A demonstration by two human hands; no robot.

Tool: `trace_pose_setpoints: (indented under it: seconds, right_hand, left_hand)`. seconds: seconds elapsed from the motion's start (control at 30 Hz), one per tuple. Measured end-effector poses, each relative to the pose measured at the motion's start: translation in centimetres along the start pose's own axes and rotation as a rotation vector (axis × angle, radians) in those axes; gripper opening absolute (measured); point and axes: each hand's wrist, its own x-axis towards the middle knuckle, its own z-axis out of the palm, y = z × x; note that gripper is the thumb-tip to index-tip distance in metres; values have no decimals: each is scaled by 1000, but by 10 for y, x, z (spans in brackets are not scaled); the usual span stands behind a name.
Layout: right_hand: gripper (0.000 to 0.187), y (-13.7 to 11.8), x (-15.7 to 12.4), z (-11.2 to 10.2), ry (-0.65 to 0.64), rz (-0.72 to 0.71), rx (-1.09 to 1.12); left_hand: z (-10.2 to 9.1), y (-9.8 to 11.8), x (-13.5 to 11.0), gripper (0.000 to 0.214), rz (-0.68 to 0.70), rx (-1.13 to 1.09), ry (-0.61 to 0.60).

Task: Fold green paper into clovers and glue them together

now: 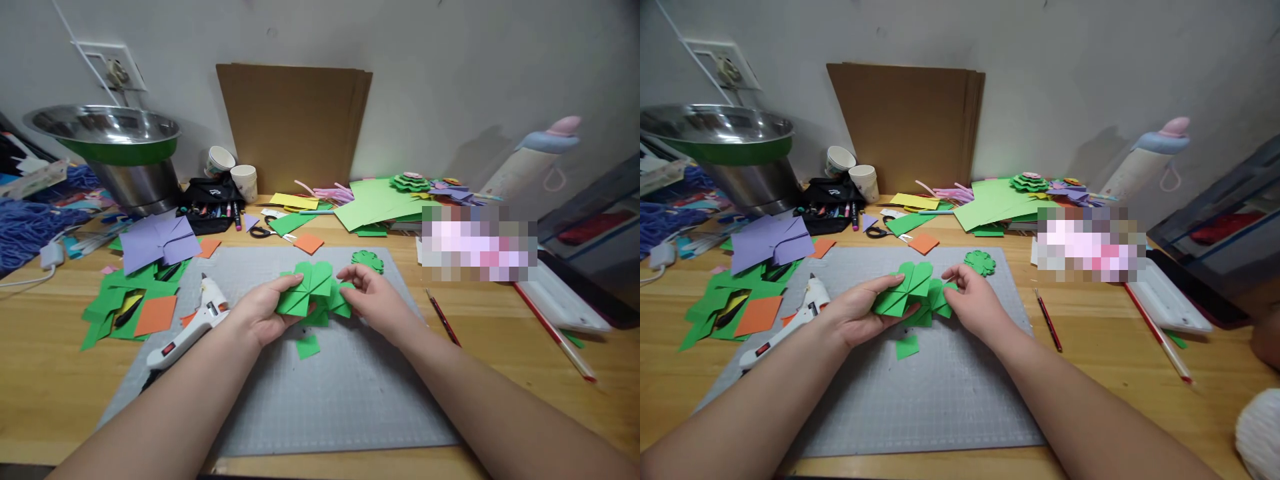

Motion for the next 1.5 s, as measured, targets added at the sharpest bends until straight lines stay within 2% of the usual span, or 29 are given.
trace_pose_setpoints:
  seconds: [0.1, 0.17, 0.2, 0.3, 0.37, 0.43, 0.6, 0.77, 0.93, 1.13, 1.5]
  right_hand:
    - [22, -6, 4, -11, 206, -98, -16]
    - [28, -14, 3, -17, 327, -146, 115]
    - [32, -18, 1, -18, 328, -155, 205]
    - [45, -25, -7, -12, 149, -106, 408]
    - [45, -24, -12, -4, 34, -74, 436]
    - [43, -19, -15, 4, -12, -73, 426]
    - [37, -11, -18, 14, -18, -39, 397]
    - [32, -14, -19, 12, 28, 27, 350]
    - [34, -13, -20, 10, 67, 38, 382]
    - [36, -12, -18, 12, 99, -20, 396]
    - [42, -16, -20, 13, 46, 33, 478]
  left_hand:
    - [1, -1, 2, 5, 10, 10, 31]
    - [0, 0, 2, 5, 54, -5, 17]
    - [-1, 1, 2, 5, 102, -12, -7]
    - [-5, 3, 2, 7, 315, -8, -84]
    - [-7, 3, 3, 15, 438, 0, -94]
    - [-8, 2, 3, 24, 497, 10, -88]
    - [-3, -2, -4, 31, 524, 92, -127]
    - [2, -3, -10, 34, 567, 102, -79]
    - [2, -6, -10, 36, 593, 167, -105]
    - [5, -7, -13, 37, 547, 132, -128]
    - [4, -9, -9, 39, 505, 120, -120]
